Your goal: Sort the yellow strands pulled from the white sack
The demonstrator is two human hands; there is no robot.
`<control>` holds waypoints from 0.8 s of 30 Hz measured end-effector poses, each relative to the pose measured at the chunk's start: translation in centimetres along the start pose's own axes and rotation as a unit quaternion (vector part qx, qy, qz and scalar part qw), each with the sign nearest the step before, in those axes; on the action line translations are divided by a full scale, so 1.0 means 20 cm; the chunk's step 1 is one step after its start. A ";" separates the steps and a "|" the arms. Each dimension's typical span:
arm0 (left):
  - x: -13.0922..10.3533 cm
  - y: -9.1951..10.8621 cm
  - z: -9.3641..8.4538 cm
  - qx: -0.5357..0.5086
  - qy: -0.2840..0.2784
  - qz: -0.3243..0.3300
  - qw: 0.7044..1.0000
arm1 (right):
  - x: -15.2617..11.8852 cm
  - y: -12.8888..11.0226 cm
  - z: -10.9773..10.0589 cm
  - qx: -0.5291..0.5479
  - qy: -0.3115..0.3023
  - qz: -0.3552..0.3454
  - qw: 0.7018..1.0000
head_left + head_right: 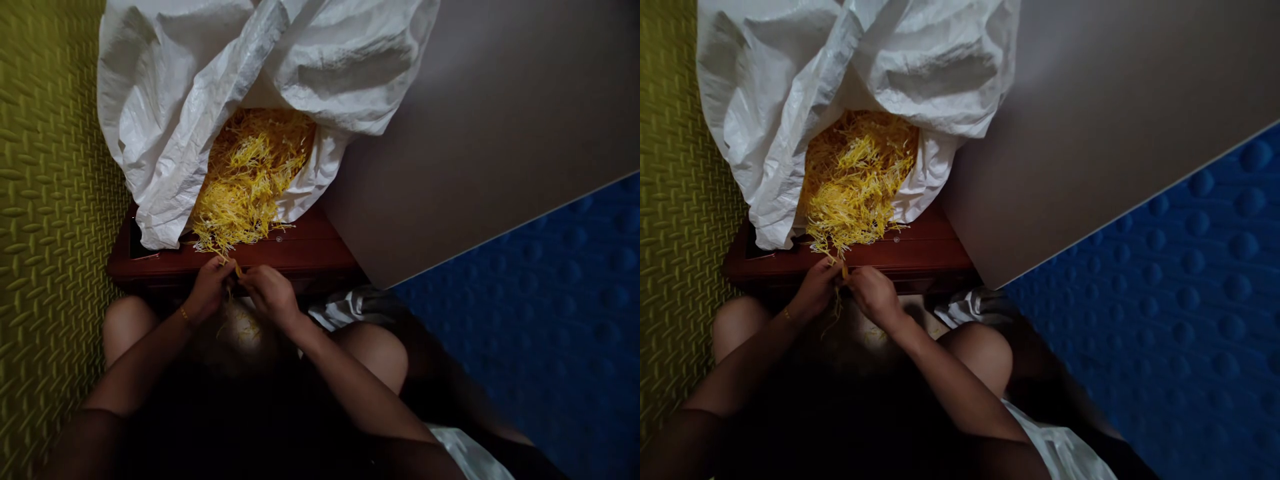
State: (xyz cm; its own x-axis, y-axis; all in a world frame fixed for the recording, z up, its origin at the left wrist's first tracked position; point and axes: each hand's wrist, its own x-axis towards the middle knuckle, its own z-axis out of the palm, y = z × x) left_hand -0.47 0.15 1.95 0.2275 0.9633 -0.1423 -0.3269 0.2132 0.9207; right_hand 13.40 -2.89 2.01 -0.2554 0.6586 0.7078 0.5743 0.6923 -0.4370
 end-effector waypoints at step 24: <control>0.02 0.00 0.00 0.069 0.015 0.024 0.997 | 0.07 0.13 -0.23 0.280 0.084 0.322 0.900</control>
State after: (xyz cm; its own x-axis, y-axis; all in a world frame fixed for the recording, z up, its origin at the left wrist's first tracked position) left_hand -0.39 0.53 1.94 0.1866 0.9768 -0.1053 -0.2076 0.1439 0.9676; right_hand 18.12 -1.49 4.28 0.1389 0.9552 0.2613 0.0666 0.2543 -0.9648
